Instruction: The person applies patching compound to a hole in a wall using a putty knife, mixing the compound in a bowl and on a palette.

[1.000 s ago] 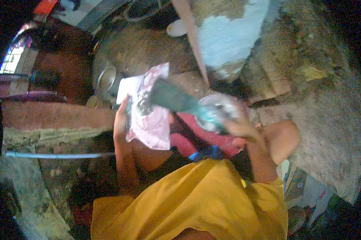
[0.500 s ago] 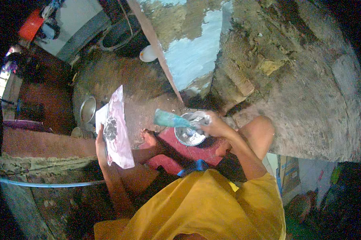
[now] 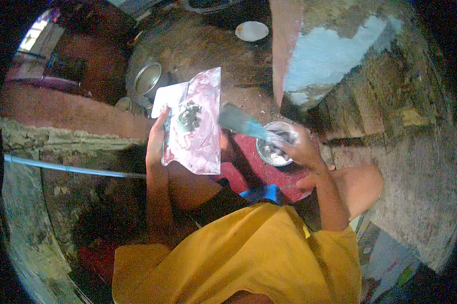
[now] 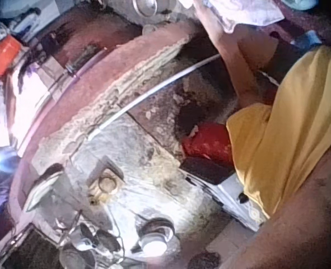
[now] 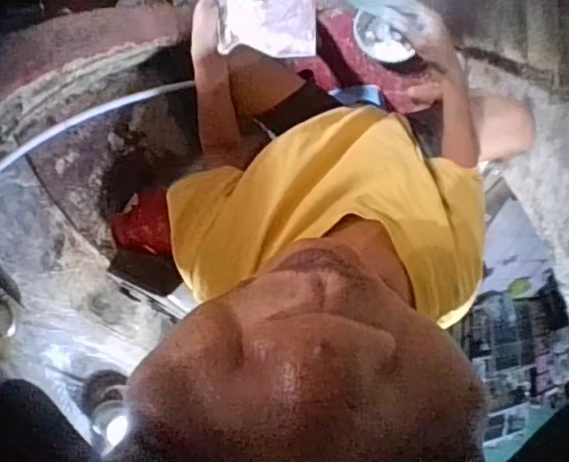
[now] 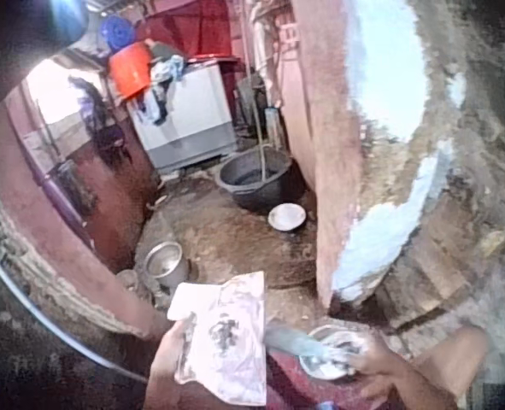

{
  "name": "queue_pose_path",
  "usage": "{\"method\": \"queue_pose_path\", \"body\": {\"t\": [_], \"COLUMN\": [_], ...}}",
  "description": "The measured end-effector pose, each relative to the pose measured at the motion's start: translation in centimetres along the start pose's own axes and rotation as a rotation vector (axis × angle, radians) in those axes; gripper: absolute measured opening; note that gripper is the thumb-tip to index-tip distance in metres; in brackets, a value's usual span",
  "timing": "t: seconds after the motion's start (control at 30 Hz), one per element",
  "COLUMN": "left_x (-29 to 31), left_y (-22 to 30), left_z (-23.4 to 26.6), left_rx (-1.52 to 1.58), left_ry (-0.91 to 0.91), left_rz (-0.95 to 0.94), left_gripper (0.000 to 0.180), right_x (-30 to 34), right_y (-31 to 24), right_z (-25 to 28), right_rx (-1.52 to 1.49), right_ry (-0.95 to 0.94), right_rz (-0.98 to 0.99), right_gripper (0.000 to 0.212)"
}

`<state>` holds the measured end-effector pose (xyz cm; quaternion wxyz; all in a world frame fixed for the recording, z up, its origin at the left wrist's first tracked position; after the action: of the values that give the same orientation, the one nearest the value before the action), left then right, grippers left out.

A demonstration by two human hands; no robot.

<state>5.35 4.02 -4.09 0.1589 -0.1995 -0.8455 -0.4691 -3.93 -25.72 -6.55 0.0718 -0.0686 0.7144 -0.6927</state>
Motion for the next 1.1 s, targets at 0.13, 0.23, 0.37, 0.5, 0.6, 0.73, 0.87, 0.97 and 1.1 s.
{"method": "queue_pose_path", "body": {"t": [0.13, 0.23, 0.37, 0.5, 0.6, 0.73, 0.87, 0.97, 1.1], "left_x": [-0.5, -0.7, -0.2, -0.1, 1.4, 1.1, 0.4, 0.8, 2.3], "left_y": [-0.3, -0.2, -0.3, 0.3, 1.7, 0.4, -0.6, -0.8, -1.4], "left_z": [1.5, 1.6, 0.4, 1.5, 0.7, 0.7, -0.7, -1.0, 0.6], "left_rx": [-0.025, -0.019, 0.098, 0.016, -0.145, 0.108, 0.045, -0.107, -0.028], "left_ry": [-0.015, -0.029, -0.127, 0.057, 0.073, -0.207, -0.214, -0.123, -0.062], "left_rz": [0.074, 0.086, 0.136, -0.017, -0.066, -0.018, 0.082, 0.037, 0.096], "left_gripper": [0.034, 0.034, 0.033, 0.033, 0.036, 0.038, 0.039, 0.041, 0.042], "right_x": [1.4, -0.5, -1.0, 1.2, 2.7, 1.6, -3.3, -7.2, -9.1], "right_y": [-1.0, -5.5, -5.7, -1.5, 0.9, 3.9, 4.5, 6.6, 4.4], "right_z": [1.2, -0.9, -4.1, -1.8, 1.7, 5.6, 1.7, -5.5, -11.5], "right_rx": [0.005, 0.568, 0.877, 0.956, 1.025, 0.326, 0.111, 0.063, -0.135], "right_ry": [0.17, 0.203, 0.105, 0.117, 0.054, 0.278, 0.295, 0.233, -0.053], "right_rz": [-0.003, 0.448, 0.577, 0.623, 0.385, 0.022, 0.222, 0.081, 0.282], "right_gripper": [0.028, 0.043, 0.05, 0.045, 0.041, 0.037, 0.044, 0.037, 0.028]}}
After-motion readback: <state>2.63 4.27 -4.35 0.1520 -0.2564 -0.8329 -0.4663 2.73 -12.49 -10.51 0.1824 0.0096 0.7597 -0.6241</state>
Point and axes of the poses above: each hand's wrist, its own x-axis away from the middle knuckle, its own z-axis out of the back of the hand, y = z × x, the point moved 5 cm from there along -x, towards the middle knuckle, and after that the axes turned 6 degrees about z, right-handed, at the moved point
